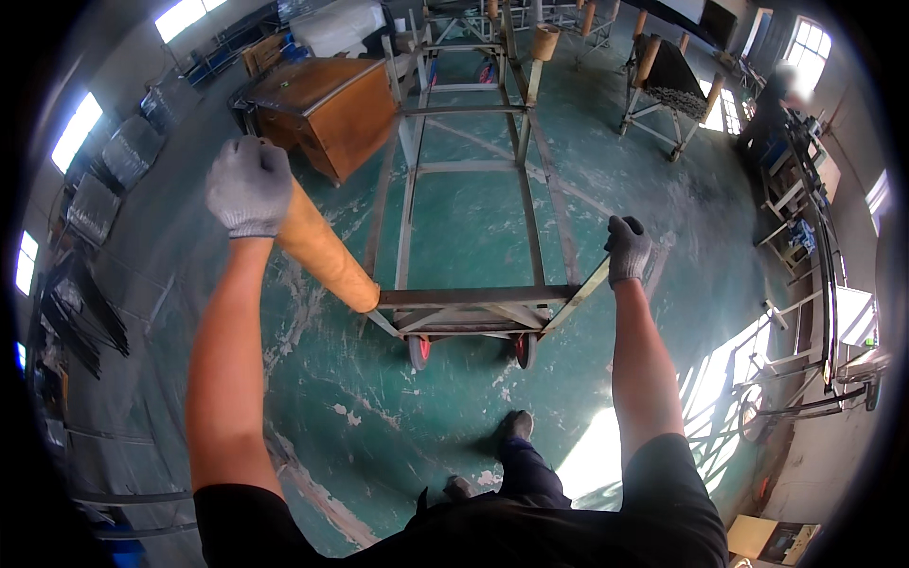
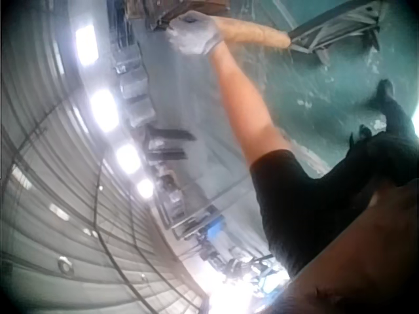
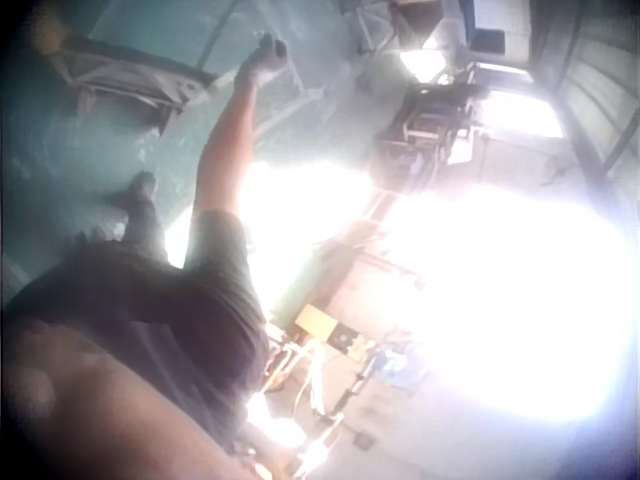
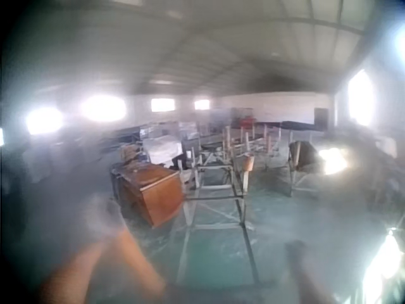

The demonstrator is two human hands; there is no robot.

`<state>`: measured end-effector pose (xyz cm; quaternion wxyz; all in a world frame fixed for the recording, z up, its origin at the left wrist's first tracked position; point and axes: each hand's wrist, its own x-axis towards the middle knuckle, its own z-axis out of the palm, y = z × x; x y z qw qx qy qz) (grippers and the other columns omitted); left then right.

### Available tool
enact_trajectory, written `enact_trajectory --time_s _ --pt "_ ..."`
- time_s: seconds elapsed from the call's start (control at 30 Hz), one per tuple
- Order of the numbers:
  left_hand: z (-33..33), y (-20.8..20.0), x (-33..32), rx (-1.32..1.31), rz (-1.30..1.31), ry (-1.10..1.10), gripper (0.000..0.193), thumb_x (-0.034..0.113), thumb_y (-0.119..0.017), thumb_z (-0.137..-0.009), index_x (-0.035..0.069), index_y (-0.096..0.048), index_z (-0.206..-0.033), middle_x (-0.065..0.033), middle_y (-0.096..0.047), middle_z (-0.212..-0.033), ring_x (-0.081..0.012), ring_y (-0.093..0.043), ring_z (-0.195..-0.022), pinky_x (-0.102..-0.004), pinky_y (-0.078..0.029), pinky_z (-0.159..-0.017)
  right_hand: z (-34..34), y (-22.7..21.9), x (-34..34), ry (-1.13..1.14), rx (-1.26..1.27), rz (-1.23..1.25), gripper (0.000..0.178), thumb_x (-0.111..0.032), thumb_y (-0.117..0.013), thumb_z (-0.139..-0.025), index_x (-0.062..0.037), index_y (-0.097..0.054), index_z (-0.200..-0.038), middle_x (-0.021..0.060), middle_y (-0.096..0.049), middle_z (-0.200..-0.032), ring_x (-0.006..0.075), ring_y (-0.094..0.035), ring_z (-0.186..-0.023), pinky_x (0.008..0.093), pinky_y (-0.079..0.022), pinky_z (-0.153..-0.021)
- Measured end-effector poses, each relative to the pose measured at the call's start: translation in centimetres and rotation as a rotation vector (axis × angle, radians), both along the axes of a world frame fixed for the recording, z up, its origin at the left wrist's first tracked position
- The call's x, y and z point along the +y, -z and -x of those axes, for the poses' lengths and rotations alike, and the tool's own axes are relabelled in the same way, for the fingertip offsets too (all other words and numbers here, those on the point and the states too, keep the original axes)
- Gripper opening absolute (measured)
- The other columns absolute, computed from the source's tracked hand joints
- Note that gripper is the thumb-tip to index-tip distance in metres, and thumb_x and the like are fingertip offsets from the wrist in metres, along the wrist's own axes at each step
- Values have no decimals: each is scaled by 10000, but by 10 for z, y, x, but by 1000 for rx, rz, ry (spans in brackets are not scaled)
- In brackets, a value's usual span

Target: The person operates a metal cutting machine, then picks up a bundle of cut metal rods and places them onto a wheeled cart. The person moves the cart across the workshop floor and positions it near other racks.

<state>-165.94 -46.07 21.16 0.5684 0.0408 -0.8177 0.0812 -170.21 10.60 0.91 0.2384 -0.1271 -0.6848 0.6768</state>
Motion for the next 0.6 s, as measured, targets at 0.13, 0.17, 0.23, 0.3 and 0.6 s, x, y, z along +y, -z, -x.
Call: enact_trajectory --time_s 0.13,0.17,0.23,0.3,0.6 --pt "46 4 -5 -40 -6 -75 159 268 -698 -921 125 -746 -869 -128 -733 -899 -415 -729 -831 -572 -594 -738 43 9 1 12 -29 -23 259 -246 -771 -941 -18 -715 -830 11 -605 -685 129 -575 -611 347 -454 -604" --pt "58 3 -8 -50 -4 -106 161 271 -696 -925 126 -749 -879 -129 -736 -909 -419 -730 -839 -576 -594 -744 54 13 1 -10 -21 -17 259 -244 -767 -939 -11 -711 -839 10 -597 -693 124 -558 -644 345 -453 -630" --pt "79 4 -21 -67 20 -146 160 272 -693 -932 127 -752 -900 -132 -740 -928 -420 -732 -856 -574 -597 -759 74 9 -8 -14 -24 -45 262 -239 -765 -932 -1 -705 -842 9 -594 -709 125 -553 -695 344 -463 -674" --pt "105 0 -16 -60 19 -129 165 266 -683 -951 117 -737 -905 -143 -736 -941 -429 -729 -869 -581 -593 -766 98 19 -4 19 -30 -63 261 -222 -774 -922 23 -712 -856 28 -612 -744 130 -554 -755 352 -488 -736" --pt "213 1 -15 -70 16 -110 122 232 -684 -933 129 -739 -898 -129 -734 -941 -413 -726 -863 -567 -594 -780 187 15 -13 21 -30 -101 274 -199 -756 -948 61 -690 -893 87 -612 -749 140 -531 -769 368 -504 -754"
